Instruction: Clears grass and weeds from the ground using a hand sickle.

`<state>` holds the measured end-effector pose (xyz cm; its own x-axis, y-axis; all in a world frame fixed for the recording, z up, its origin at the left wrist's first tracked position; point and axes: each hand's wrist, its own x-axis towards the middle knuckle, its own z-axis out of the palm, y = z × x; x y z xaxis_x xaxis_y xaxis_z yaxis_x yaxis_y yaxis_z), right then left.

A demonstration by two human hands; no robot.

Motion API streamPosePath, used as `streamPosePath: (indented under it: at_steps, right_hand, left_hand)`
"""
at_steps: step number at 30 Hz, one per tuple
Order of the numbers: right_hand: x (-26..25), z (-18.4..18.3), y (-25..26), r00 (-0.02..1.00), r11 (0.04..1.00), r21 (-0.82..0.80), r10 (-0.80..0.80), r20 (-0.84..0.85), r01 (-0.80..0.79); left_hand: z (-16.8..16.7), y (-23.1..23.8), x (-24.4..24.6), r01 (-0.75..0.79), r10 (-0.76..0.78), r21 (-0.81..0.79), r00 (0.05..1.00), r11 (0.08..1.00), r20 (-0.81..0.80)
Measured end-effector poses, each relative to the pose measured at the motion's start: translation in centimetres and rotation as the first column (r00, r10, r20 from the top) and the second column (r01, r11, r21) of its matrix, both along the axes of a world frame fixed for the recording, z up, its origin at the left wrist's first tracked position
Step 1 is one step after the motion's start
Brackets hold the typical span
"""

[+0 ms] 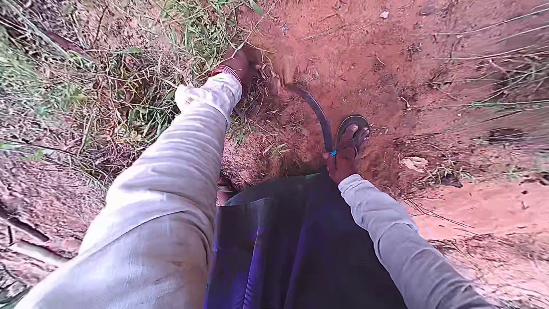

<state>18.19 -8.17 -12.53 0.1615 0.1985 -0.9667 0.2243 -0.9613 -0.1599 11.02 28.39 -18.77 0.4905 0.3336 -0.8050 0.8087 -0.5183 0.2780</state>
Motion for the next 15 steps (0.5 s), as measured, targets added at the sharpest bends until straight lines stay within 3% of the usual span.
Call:
streamPosePath:
  at_steps: [2, 4, 6, 8, 10, 12, 15]
  right_hand:
    - [-1.4, 3.0, -3.1, 0.988, 0.991, -0.017, -0.133, -0.073, 0.132]
    - [-2.2, 4.8, -3.9, 0.959, 0.951, 0.125, -0.281, -0.032, 0.283]
    - [-2.0, 4.3, -1.7, 0.901, 0.864, 0.273, -0.434, -0.022, 0.423]
    - [-0.6, 1.4, 2.9, 0.847, 0.805, 0.276, -0.527, -0.077, 0.526]
    - [-0.1, -2.0, 6.5, 0.875, 0.855, 0.188, -0.473, -0.103, 0.484]
    - [-1.4, -2.7, 6.5, 0.923, 0.922, 0.086, -0.366, -0.121, 0.378]
    - [-3.5, 1.5, 0.9, 0.951, 0.984, -0.125, -0.157, -0.268, 0.127]
  left_hand:
    - [0.4, 0.5, -0.2, -0.034, 0.035, -0.011, 0.999, 0.999, 0.012]
    - [0.8, 0.9, -0.1, 0.006, -0.005, -0.021, 0.999, 1.0, 0.032]
    - [0.6, 0.5, -0.8, 0.096, -0.096, -0.009, 0.993, 0.995, 0.063]
    - [0.6, 0.4, -1.1, 0.147, -0.147, 0.007, 0.985, 0.989, 0.089]
    - [0.7, 0.4, -1.0, 0.17, -0.171, 0.016, 0.982, 0.985, 0.082]
    - [1.1, 0.7, -1.0, 0.187, -0.186, -0.001, 0.978, 0.982, 0.088]
    - [2.2, 1.0, -0.7, 0.172, -0.169, -0.041, 0.983, 0.984, 0.066]
